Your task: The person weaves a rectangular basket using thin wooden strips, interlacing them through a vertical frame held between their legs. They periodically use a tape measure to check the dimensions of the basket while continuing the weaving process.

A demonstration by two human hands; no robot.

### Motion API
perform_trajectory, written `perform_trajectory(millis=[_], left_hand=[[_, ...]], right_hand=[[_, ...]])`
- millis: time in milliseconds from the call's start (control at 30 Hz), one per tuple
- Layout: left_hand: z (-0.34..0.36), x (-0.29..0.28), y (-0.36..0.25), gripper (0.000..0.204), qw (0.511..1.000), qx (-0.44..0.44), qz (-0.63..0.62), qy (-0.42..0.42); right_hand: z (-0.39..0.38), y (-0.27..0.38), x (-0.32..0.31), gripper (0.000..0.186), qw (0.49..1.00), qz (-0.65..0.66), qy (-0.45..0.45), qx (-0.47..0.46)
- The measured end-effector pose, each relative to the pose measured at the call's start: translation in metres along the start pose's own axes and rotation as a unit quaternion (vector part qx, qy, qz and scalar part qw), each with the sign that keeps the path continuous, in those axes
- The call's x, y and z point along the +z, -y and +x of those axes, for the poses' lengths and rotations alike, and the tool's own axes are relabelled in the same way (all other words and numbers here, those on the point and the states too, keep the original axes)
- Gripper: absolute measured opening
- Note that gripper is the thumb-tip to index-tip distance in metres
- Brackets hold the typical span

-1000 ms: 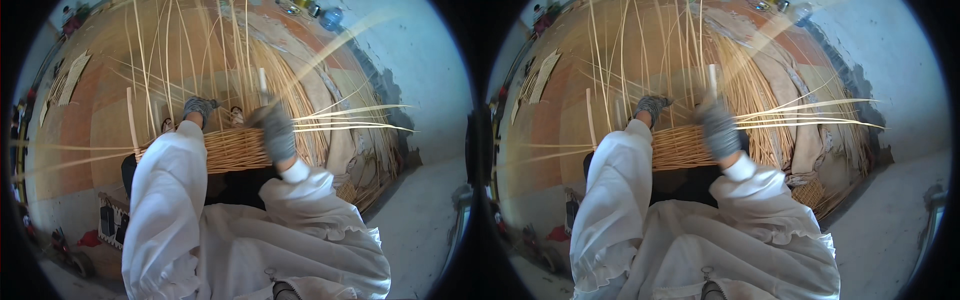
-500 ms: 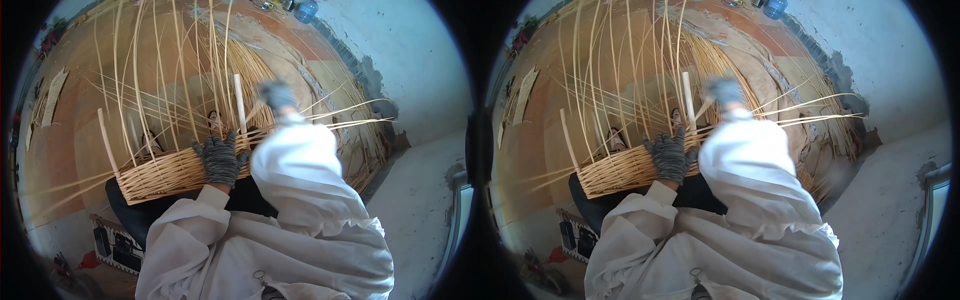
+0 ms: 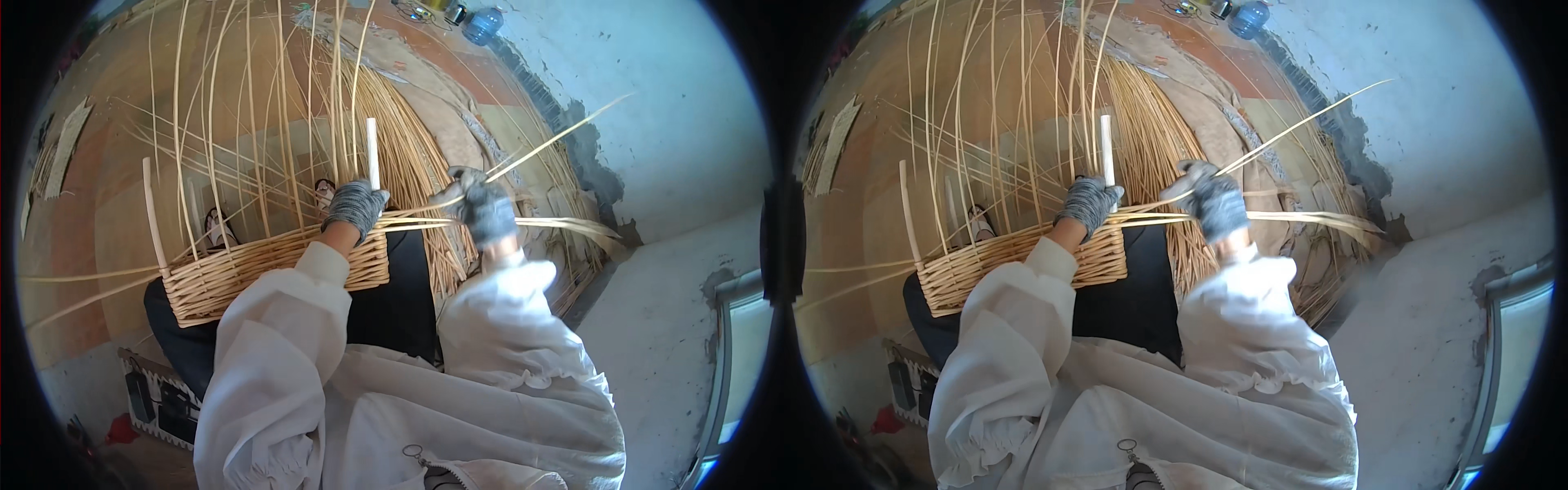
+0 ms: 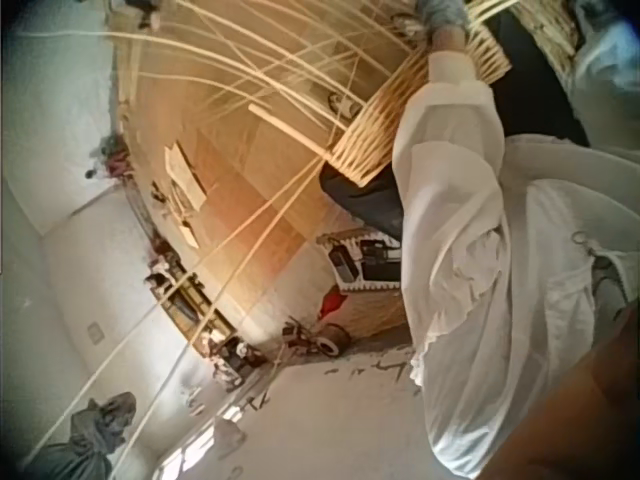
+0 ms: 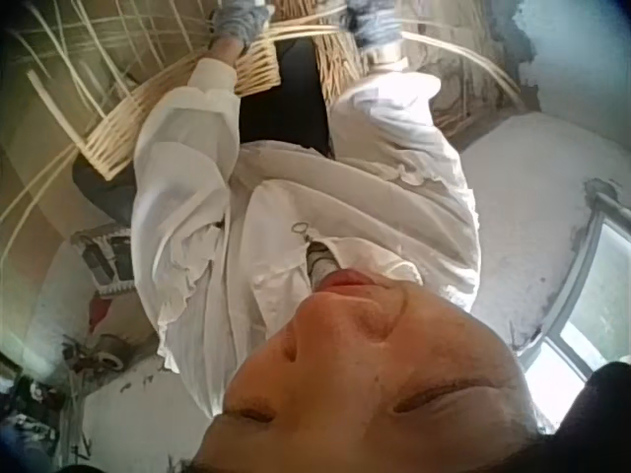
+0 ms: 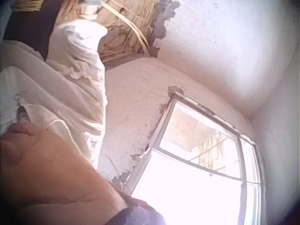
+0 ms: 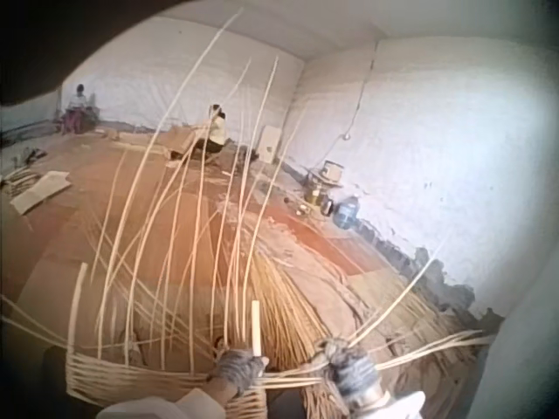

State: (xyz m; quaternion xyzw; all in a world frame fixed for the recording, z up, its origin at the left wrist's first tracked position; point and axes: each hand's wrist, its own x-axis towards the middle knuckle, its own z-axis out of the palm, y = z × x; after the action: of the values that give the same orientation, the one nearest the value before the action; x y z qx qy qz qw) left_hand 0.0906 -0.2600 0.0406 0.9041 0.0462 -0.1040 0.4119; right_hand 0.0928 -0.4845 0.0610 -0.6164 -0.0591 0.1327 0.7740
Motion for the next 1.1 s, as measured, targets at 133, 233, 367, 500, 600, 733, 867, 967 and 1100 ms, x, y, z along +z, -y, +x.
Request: perform_trajectory(millis=[133, 233, 367, 500, 600, 733, 867, 967, 1100], left_hand=[[-0.026, 0.017, -0.022, 0.036, 0.998, -0.037, -0.003, -0.056], [-0.044, 0.050, -0.040, 0.051, 0.926, 0.214, 0.192, -0.245], [-0.037, 0.073, -0.049, 0.032, 0.960, 0.226, 0.020, -0.165], [-0.036, 0.070, -0.043, 0.017, 0.950, 0.298, 0.064, -0.065], [-0.057, 0.044, -0.004, 0.011, 0.858, 0.364, -0.088, -0.350], [-0.080, -0.016, 0.072, 0.010, 0.782, -0.147, -0.594, -0.115], [-0.006, -0.047, 0.036, 0.011, 0.971, 0.175, -0.053, -0.152], [0.049, -0.046, -0.013, 0.028, 0.973, -0.018, 0.212, 0.085], [-0.044, -0.030, 0.054, 0.039, 0.920, 0.299, -0.084, -0.239]], right_hand=[[-0.013, 0.051, 0.034, 0.035, 0.923, -0.330, 0.149, -0.127], [0.027, 0.069, 0.057, 0.037, 0.784, -0.569, 0.178, -0.173], [0.097, 0.010, 0.081, 0.037, 0.813, -0.485, 0.317, 0.063], [0.119, -0.043, 0.063, 0.041, 0.807, -0.464, 0.278, 0.240], [0.104, -0.045, 0.051, 0.035, 0.821, -0.430, 0.371, 0.051], [0.072, -0.027, 0.067, 0.032, 0.871, -0.350, 0.309, 0.155], [0.048, -0.039, 0.097, 0.041, 0.865, -0.489, 0.074, 0.086], [0.045, -0.058, 0.105, 0.032, 0.832, -0.550, -0.068, 0.026], [0.052, -0.071, 0.088, 0.031, 0.810, -0.576, -0.082, 0.076]])
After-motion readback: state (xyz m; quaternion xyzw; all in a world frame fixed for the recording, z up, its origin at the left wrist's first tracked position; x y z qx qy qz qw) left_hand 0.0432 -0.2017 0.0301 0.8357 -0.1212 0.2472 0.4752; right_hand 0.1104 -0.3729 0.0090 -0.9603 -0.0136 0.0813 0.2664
